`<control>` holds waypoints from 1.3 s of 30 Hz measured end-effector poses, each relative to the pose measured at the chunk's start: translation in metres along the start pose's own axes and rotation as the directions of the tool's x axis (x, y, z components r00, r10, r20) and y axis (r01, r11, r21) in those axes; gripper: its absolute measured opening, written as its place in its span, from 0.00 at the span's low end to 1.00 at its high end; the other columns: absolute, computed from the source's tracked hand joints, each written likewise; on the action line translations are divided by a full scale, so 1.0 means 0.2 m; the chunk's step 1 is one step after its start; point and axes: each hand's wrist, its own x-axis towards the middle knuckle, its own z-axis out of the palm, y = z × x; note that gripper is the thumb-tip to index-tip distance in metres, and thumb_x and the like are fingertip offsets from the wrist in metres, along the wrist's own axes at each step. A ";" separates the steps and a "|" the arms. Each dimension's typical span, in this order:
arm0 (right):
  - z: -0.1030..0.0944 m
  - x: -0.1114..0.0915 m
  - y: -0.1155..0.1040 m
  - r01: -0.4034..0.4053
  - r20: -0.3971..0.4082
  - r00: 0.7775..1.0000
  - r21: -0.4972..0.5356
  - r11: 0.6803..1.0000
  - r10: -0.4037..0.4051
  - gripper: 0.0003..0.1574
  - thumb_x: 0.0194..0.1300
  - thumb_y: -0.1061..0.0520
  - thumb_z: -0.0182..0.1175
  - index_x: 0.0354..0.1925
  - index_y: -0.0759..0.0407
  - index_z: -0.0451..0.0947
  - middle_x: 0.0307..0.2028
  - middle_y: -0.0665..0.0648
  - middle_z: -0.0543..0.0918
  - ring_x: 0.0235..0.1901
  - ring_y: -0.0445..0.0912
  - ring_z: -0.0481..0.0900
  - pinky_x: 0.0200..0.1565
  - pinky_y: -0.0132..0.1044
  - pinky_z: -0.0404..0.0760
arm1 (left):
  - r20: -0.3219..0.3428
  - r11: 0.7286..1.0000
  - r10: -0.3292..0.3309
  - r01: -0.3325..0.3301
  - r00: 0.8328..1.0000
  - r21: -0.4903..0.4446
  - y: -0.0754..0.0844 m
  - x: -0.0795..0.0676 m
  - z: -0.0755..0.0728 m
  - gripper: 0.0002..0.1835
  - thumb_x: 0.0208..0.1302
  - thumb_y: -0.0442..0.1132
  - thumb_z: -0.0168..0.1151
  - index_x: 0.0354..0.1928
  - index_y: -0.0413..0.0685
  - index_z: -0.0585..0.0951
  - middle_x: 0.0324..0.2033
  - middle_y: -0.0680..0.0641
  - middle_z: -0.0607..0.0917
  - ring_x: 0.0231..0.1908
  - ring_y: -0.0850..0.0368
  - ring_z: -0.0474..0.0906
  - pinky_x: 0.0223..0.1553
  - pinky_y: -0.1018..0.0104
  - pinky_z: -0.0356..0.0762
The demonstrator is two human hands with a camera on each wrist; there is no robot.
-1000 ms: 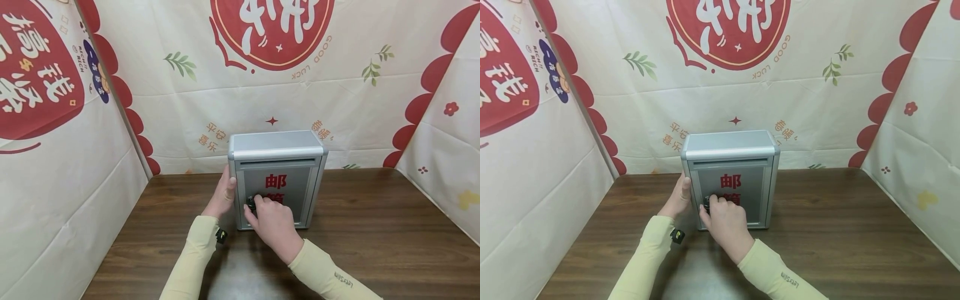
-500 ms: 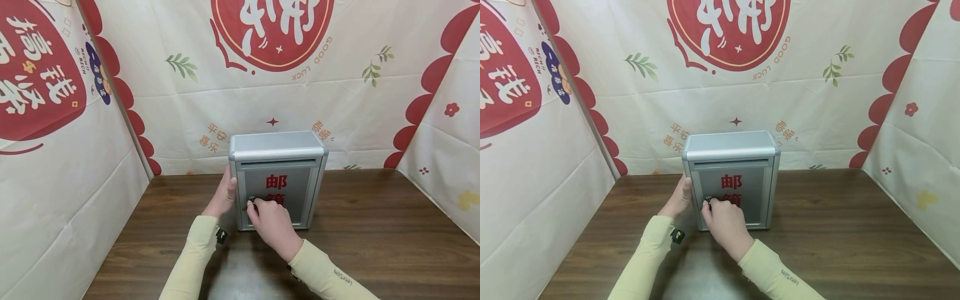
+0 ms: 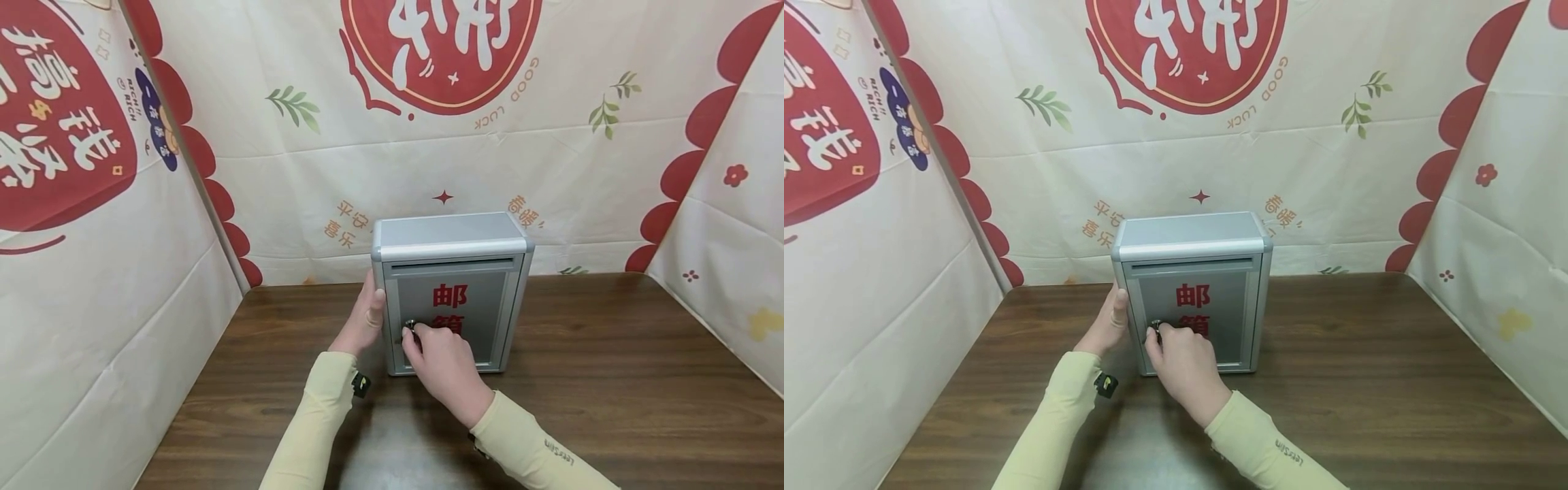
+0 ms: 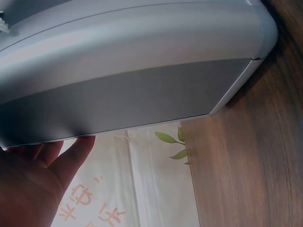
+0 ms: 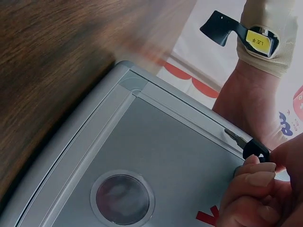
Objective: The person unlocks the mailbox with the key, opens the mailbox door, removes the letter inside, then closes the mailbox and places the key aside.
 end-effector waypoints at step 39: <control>-0.18 -0.31 0.07 0.100 -0.044 0.994 0.016 0.995 -0.099 0.24 0.63 0.54 0.59 0.16 0.39 0.60 0.12 0.35 0.57 0.12 0.30 0.56 0.14 0.28 0.56 | -0.024 0.999 0.000 0.001 1.000 0.033 -0.23 0.03 0.05 0.55 0.57 0.80 0.21 0.74 0.45 0.45 0.72 0.41 0.53 0.71 0.52 0.47 0.67 0.51 0.46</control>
